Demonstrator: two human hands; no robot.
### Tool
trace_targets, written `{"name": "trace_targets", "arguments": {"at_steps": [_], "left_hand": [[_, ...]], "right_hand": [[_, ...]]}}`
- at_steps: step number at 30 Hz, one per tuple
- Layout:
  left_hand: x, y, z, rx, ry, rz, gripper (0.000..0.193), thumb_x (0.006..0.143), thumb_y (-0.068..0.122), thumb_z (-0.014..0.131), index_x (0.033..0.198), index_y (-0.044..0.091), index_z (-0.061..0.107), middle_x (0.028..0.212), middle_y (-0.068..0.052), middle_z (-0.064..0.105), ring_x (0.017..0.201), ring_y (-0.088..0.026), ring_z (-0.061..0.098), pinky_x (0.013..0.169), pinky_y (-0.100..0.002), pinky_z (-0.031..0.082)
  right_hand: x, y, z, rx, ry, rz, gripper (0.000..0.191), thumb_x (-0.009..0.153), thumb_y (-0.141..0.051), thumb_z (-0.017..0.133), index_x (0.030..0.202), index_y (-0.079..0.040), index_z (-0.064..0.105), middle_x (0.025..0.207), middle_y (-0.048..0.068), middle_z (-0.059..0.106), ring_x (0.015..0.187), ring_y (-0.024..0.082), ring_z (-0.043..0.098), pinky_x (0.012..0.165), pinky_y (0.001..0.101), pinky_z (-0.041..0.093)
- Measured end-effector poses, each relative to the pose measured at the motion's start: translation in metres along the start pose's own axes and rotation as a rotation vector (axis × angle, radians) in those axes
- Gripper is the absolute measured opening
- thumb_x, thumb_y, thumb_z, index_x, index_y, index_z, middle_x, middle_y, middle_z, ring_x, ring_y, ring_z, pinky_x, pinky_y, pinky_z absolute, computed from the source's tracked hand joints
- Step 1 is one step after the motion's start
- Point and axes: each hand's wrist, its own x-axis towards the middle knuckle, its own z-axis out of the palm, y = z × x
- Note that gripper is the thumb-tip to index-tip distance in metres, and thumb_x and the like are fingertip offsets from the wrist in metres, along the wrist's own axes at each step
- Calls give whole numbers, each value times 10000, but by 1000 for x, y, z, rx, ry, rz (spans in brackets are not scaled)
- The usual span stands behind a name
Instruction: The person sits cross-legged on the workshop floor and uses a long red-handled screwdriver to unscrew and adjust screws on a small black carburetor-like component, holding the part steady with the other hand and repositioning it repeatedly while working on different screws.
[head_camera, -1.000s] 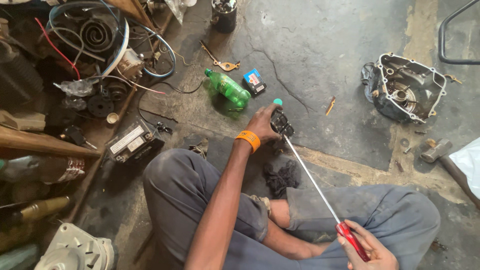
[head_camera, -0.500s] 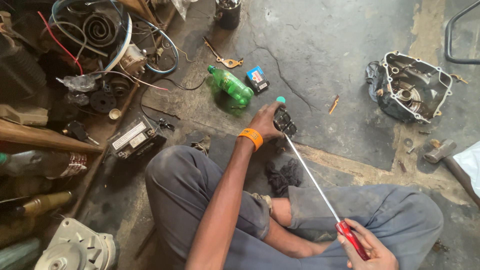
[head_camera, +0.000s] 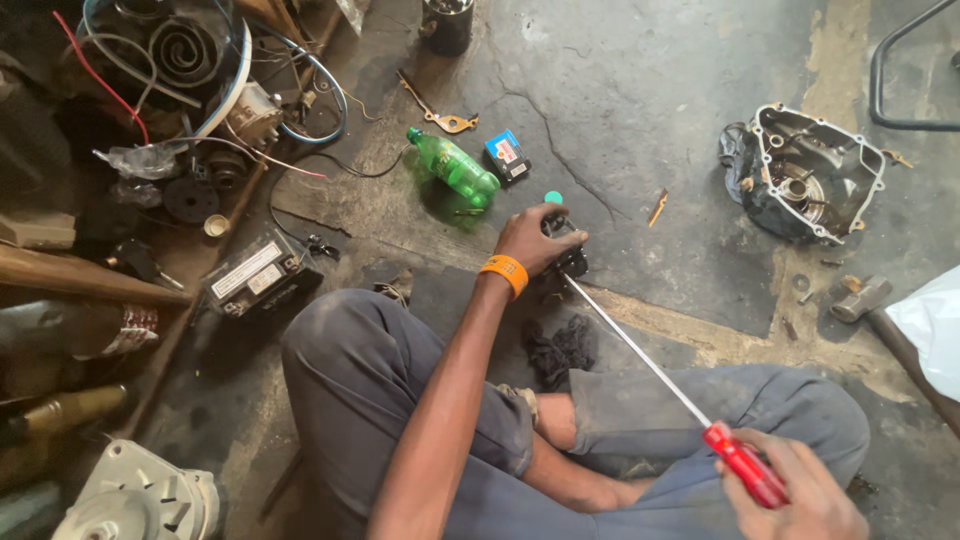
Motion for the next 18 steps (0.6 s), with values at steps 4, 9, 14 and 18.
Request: {"name": "trace_targets", "arguments": {"at_steps": [4, 9, 14, 18], "left_hand": [[6, -6, 6, 54, 27, -67, 632, 712, 518, 840, 1091, 38, 680, 1030, -204, 745, 991, -349, 723, 854, -443, 566], [15, -23, 28, -19, 99, -48, 628, 709, 482, 844, 1117, 51, 638, 1051, -179, 730, 1018, -355, 710, 871, -448, 553], [18, -30, 44, -158, 142, -39, 490, 691, 417, 827, 949, 44, 641, 971, -156, 750, 956, -327, 732, 855, -427, 569], [17, -31, 45, -192, 138, -65, 486, 683, 417, 819, 922, 50, 608, 906, -158, 734, 885, -319, 733, 812, -424, 571]], "right_hand": [[18, -1, -19, -192, -72, -152, 432, 734, -202, 849, 1160, -177, 780, 982, 22, 769, 879, 134, 758, 766, 285, 590], [32, 18, -23, -206, -25, -460, 416, 758, -193, 798, 1159, -95, 749, 1108, 43, 766, 961, 153, 759, 811, 308, 574], [23, 47, -11, -201, -37, -219, 439, 803, -243, 815, 1225, -128, 786, 996, 44, 770, 780, 135, 736, 714, 268, 562], [45, 89, 0, 636, -606, 657, 462, 932, -295, 706, 1340, -81, 683, 861, 192, 745, 428, 211, 570, 369, 338, 424]]}}
